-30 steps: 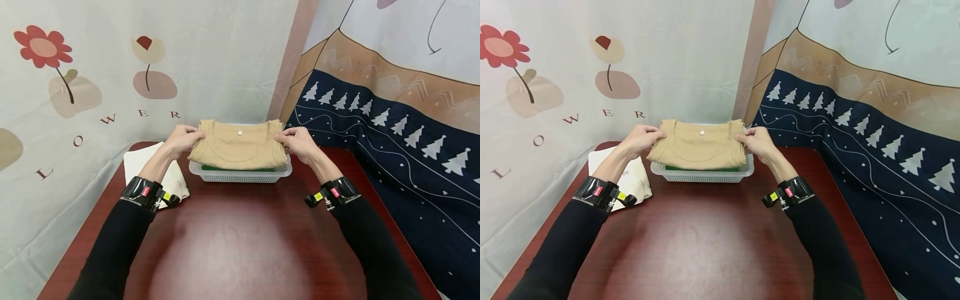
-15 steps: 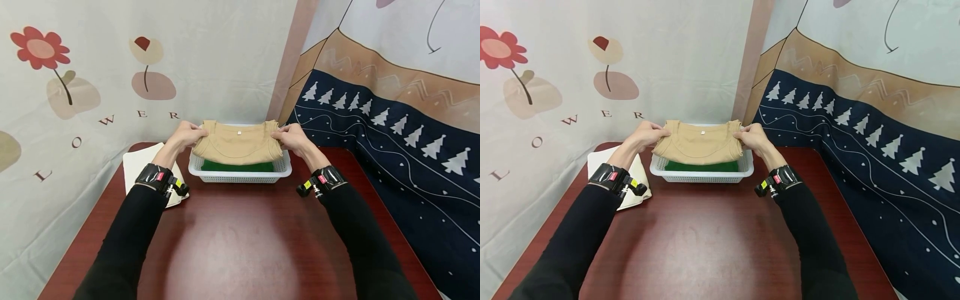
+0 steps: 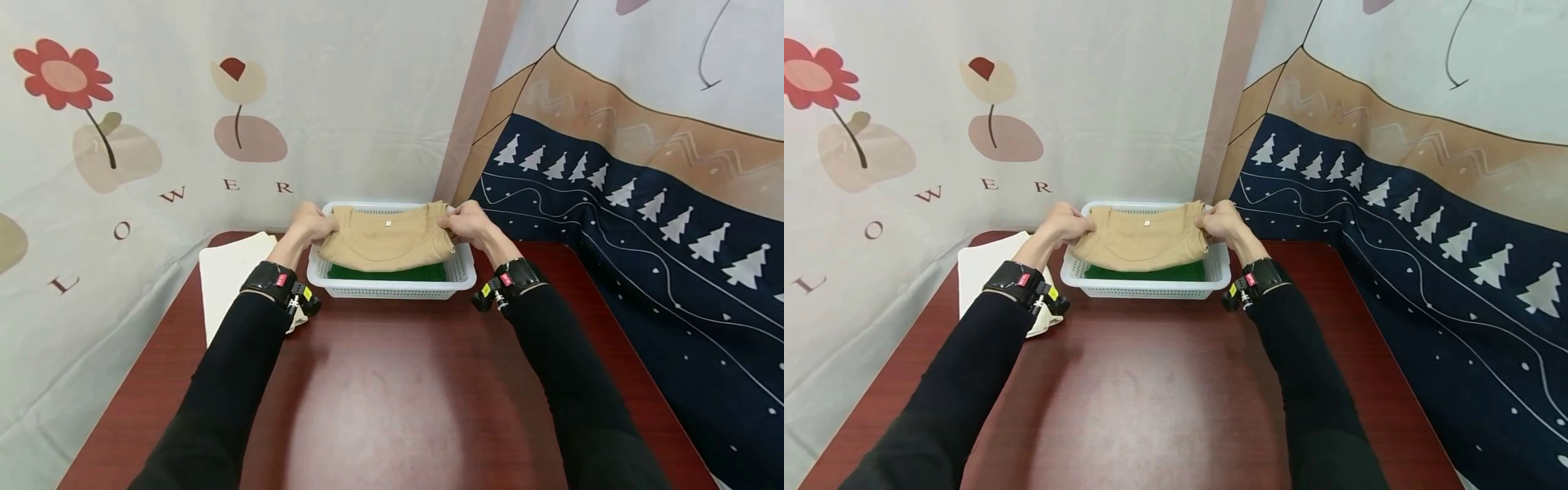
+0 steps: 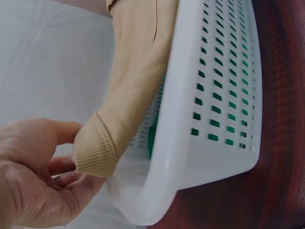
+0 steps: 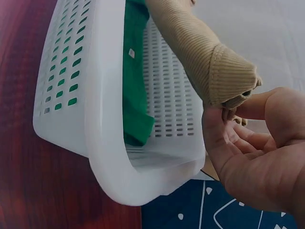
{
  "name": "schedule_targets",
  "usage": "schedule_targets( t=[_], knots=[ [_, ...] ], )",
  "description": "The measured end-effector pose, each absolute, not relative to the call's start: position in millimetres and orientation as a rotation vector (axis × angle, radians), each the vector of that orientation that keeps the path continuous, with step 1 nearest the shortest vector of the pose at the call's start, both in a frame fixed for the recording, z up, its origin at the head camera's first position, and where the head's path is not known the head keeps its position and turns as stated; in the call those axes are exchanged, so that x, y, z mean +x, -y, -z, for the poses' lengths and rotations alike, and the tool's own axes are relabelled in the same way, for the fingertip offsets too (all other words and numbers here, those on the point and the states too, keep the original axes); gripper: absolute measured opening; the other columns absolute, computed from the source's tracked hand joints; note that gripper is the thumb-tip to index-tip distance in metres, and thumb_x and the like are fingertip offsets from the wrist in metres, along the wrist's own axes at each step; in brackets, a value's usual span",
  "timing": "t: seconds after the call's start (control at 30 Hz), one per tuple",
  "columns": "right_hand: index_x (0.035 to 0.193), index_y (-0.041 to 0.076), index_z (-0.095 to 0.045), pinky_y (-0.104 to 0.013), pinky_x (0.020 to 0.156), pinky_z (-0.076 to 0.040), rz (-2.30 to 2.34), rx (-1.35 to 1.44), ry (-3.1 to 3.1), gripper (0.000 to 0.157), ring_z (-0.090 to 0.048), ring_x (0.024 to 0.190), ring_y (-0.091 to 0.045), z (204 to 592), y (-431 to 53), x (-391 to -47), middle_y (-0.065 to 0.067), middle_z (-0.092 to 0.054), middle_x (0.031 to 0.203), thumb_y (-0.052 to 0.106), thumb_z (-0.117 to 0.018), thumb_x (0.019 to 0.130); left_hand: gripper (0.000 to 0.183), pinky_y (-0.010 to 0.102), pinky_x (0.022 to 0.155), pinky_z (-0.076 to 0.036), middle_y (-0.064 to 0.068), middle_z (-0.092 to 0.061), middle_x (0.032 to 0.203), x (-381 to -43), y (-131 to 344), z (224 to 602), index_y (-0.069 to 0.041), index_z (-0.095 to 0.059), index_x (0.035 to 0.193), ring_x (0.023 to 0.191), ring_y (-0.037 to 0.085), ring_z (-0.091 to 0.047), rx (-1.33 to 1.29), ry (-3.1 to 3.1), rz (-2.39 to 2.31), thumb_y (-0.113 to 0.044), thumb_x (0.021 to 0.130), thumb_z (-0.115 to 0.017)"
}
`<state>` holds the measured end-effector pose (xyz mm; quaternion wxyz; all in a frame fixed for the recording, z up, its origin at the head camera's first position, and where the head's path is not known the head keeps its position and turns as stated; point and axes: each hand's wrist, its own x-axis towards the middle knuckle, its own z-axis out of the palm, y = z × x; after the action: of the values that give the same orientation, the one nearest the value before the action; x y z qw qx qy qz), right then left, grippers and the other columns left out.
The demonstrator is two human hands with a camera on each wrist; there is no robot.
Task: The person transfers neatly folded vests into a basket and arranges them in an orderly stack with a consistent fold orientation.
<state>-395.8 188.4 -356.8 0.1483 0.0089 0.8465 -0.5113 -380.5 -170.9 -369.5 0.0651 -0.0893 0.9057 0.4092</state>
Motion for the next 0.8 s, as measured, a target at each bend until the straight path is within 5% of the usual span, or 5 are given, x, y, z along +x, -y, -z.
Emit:
schedule_targets(
  t=[0.1, 0.27, 0.43, 0.57, 0.8],
  knots=[
    [0.089, 0.006, -0.067, -0.023, 0.067, -0.060, 1.434, 0.054, -2.450, 0.023, -0.063, 0.078, -0.008, 357, -186, -397, -0.005, -0.058, 0.102, 0.012, -0.069, 0.110, 0.018, 0.034, 0.075, -0.065, 0.019, -0.073, 0.107, -406, 179, 393, 0.001, -0.075, 0.088, 0.093, 0.029, -0.074, -0.235, -2.823, -1.144, -0.017, 0.089, -0.075],
    [0.090, 0.004, -0.067, -0.025, 0.068, -0.059, 1.394, 0.072, -2.466, 0.021, -0.062, 0.076, -0.010, 360, -181, -398, -0.006, -0.056, 0.101, 0.010, -0.067, 0.110, 0.037, 0.044, 0.085, -0.068, 0.025, -0.071, 0.118, -406, 168, 391, 0.008, -0.070, 0.120, 0.105, 0.039, -0.072, -0.257, -2.880, -1.027, -0.016, 0.093, -0.078],
    [0.096, -0.002, -0.073, -0.028, 0.067, -0.060, 1.298, 0.047, -2.549, 0.018, -0.062, 0.071, -0.011, 367, -177, -401, -0.004, -0.058, 0.089, 0.009, -0.068, 0.108, 0.024, 0.038, 0.074, -0.063, 0.021, -0.070, 0.107, -407, 160, 395, 0.001, -0.069, 0.105, 0.099, 0.036, -0.069, -0.219, -2.952, -0.942, -0.015, 0.089, -0.078],
    [0.096, -0.001, -0.071, -0.029, 0.069, -0.062, 1.197, 0.056, -2.611, 0.018, -0.063, 0.069, -0.012, 371, -175, -402, -0.002, -0.057, 0.081, 0.012, -0.068, 0.108, 0.008, 0.041, 0.077, -0.060, 0.025, -0.068, 0.113, -401, 147, 387, -0.001, -0.064, 0.099, 0.104, 0.040, -0.065, -0.196, -2.972, -0.827, -0.008, 0.095, -0.063],
    [0.120, -0.005, -0.064, -0.034, 0.076, -0.064, 1.167, 0.051, -2.615, 0.019, -0.064, 0.078, -0.017, 376, -173, -404, -0.011, -0.055, 0.101, 0.005, -0.066, 0.104, 0.016, 0.045, 0.082, -0.062, 0.026, -0.069, 0.117, -443, 156, 430, 0.002, -0.069, 0.105, 0.107, 0.044, -0.064, -0.162, -2.989, -0.766, -0.003, 0.092, -0.061]
  ],
)
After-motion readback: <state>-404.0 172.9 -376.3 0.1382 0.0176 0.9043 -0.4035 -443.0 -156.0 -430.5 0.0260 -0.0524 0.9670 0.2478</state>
